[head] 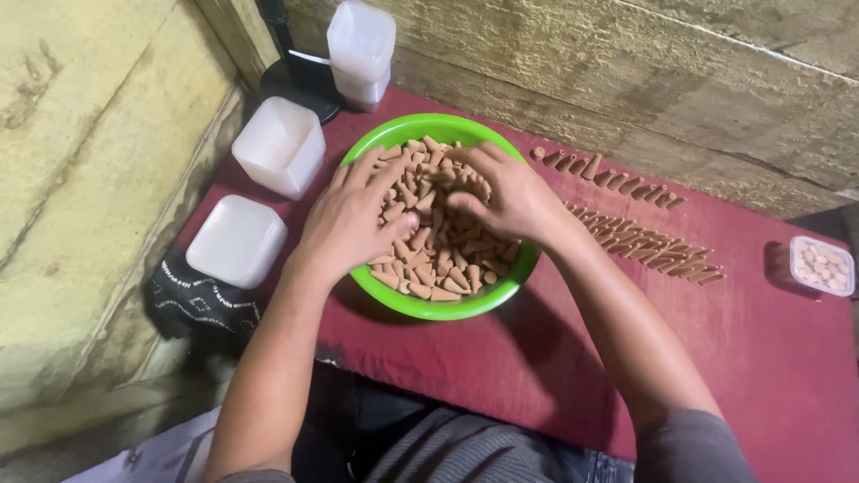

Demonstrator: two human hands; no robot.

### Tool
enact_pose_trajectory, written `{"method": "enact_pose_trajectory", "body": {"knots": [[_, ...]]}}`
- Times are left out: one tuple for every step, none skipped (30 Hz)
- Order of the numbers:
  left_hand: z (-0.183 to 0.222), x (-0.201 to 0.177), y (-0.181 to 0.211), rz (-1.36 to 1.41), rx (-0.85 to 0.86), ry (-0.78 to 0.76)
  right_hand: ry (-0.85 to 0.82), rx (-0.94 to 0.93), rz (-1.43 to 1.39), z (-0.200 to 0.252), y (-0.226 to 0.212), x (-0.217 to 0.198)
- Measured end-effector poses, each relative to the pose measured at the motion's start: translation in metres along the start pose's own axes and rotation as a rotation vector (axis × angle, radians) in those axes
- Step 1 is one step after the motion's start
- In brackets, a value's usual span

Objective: Arranging incense cones from a bowl into organized rows on a work surface.

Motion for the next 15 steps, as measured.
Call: {"method": "enact_pose_trajectory", "body": {"knots": [[0.005, 0.003, 0.002, 0.001, -0.001, 0.001, -0.001, -0.001, 0.001, 0.006, -0.013, -0.004], [0.011, 0.010, 0.004, -0.028, -0.013, -0.154, -0.162, 0.063, 0.050, 0.011, -0.025, -0.005], [0.017, 0.017, 0.005, -0.057, -0.025, -0.308, -0.323, 0.126, 0.100, 0.017, -0.036, -0.006], [0.015, 0.024, 0.006, -0.052, -0.029, -0.311, -0.330, 0.127, 0.099, 0.019, -0.031, 0.004], [0.013, 0.031, 0.007, -0.119, -0.033, -0.303, -0.360, 0.171, 0.187, 0.020, -0.025, 0.014], [0.012, 0.039, 0.008, -0.184, -0.036, -0.297, -0.392, 0.216, 0.276, 0.024, -0.019, 0.024], [0.010, 0.047, 0.007, -0.176, -0.041, -0.302, -0.402, 0.218, 0.274, 0.025, -0.017, 0.032], [0.006, 0.052, 0.005, -0.194, -0.061, -0.267, -0.336, 0.221, 0.347, 0.024, -0.014, 0.037], [0.002, 0.056, 0.003, -0.211, -0.082, -0.232, -0.268, 0.223, 0.420, 0.023, -0.012, 0.042], [0.000, 0.058, 0.003, -0.209, -0.083, -0.235, -0.272, 0.224, 0.418, 0.023, -0.010, 0.048], [-0.002, 0.059, 0.003, -0.219, -0.092, -0.201, -0.191, 0.217, 0.418, 0.024, -0.008, 0.051], [-0.007, 0.059, 0.003, -0.231, -0.098, -0.162, -0.105, 0.209, 0.422, 0.022, -0.006, 0.053], [-0.004, 0.062, 0.000, -0.231, -0.096, -0.161, -0.104, 0.209, 0.423, 0.026, 0.005, 0.062], [-0.004, 0.064, -0.003, -0.198, -0.078, -0.151, -0.072, 0.150, 0.478, 0.027, 0.016, 0.069], [-0.004, 0.066, -0.007, -0.165, -0.060, -0.142, -0.039, 0.090, 0.533, 0.029, 0.026, 0.077]]}}
Point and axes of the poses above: each hand's wrist, its own z-axis away from the middle knuckle, its own x-axis out of the palm, y = z × x, the point moved 2 cm from there along -z, towards the middle knuckle, and after that the axes turned 1 degree about -y, right-handed, at the moved point
